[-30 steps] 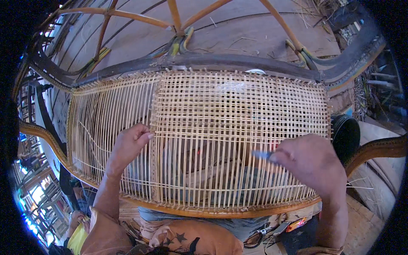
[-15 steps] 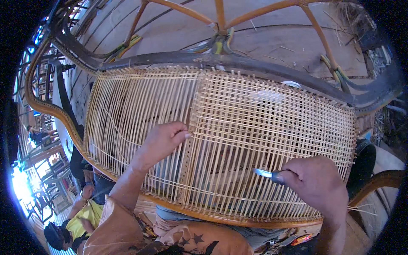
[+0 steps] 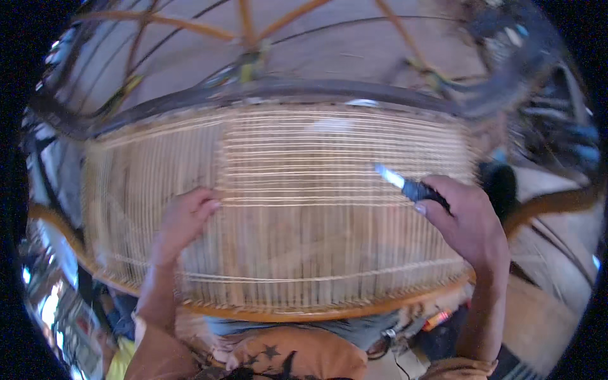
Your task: Weaving and repairing a rattan sofa frame using bamboo/rattan strips, a hammer, and a knife.
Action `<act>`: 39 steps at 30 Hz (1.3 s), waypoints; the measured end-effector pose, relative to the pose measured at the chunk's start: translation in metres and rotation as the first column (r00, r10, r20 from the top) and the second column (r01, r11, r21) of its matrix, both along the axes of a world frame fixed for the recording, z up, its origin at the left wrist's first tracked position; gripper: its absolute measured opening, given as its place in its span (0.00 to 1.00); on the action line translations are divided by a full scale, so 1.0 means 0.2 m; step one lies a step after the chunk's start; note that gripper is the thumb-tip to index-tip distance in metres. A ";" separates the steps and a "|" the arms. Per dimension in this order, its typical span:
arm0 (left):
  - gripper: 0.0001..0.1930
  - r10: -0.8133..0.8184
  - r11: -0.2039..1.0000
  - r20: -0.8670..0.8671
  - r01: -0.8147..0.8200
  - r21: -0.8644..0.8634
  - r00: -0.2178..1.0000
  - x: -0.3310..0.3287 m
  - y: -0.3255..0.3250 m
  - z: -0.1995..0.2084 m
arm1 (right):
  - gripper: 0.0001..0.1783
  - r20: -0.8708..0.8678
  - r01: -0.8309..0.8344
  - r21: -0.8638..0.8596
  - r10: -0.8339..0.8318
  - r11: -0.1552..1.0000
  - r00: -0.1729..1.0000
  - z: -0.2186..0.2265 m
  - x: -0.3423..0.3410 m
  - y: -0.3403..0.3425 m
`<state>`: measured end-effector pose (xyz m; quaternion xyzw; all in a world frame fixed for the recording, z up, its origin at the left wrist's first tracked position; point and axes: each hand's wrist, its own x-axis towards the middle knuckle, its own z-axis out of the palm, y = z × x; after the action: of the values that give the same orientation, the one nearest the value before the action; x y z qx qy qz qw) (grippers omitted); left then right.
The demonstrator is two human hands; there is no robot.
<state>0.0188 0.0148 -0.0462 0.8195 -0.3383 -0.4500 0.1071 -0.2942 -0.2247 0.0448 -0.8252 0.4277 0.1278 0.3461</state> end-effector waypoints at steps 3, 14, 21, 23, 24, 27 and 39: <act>0.11 0.048 0.996 -0.042 -0.045 0.072 0.998 -0.02 -0.04 0.02 | 0.15 -0.076 -0.003 -0.088 -0.004 0.996 0.997 0.12 -0.26 -0.10; 0.10 0.098 0.994 -0.052 -0.095 0.060 0.994 -0.01 -0.04 -0.01 | 0.15 -0.660 -0.125 0.171 0.208 0.977 0.721 0.06 -0.31 -0.20; 0.08 0.130 0.991 -0.138 -0.127 0.032 0.982 -0.02 -0.06 0.00 | 0.17 -0.537 -0.218 0.174 0.278 0.960 0.796 -0.01 -0.37 -0.26; 0.07 0.134 0.991 -0.130 -0.131 0.031 0.983 -0.01 -0.06 -0.01 | 0.16 -0.514 -0.262 0.028 0.239 0.965 0.824 -0.01 -0.35 -0.24; 0.08 0.084 0.996 -0.123 -0.087 -0.013 0.989 -0.01 -0.06 -0.02 | 0.16 -0.482 -0.287 -0.099 0.207 0.953 0.852 -0.02 -0.32 -0.24; 0.10 0.029 0.998 -0.038 -0.031 -0.048 0.999 0.01 -0.02 -0.02 | 0.16 -0.427 -0.299 0.092 0.309 0.950 0.850 -0.02 -0.26 -0.20; 0.16 -0.120 0.956 0.385 0.211 -0.203 0.915 -0.05 0.02 0.06 | 0.16 -0.184 -0.161 -0.048 0.150 0.986 0.972 -0.06 -0.20 -0.05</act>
<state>0.0086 0.0182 -0.0340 0.8383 -0.4731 -0.2512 0.1015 -0.3336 -0.2350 0.0320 -0.8517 0.3951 0.2147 0.2689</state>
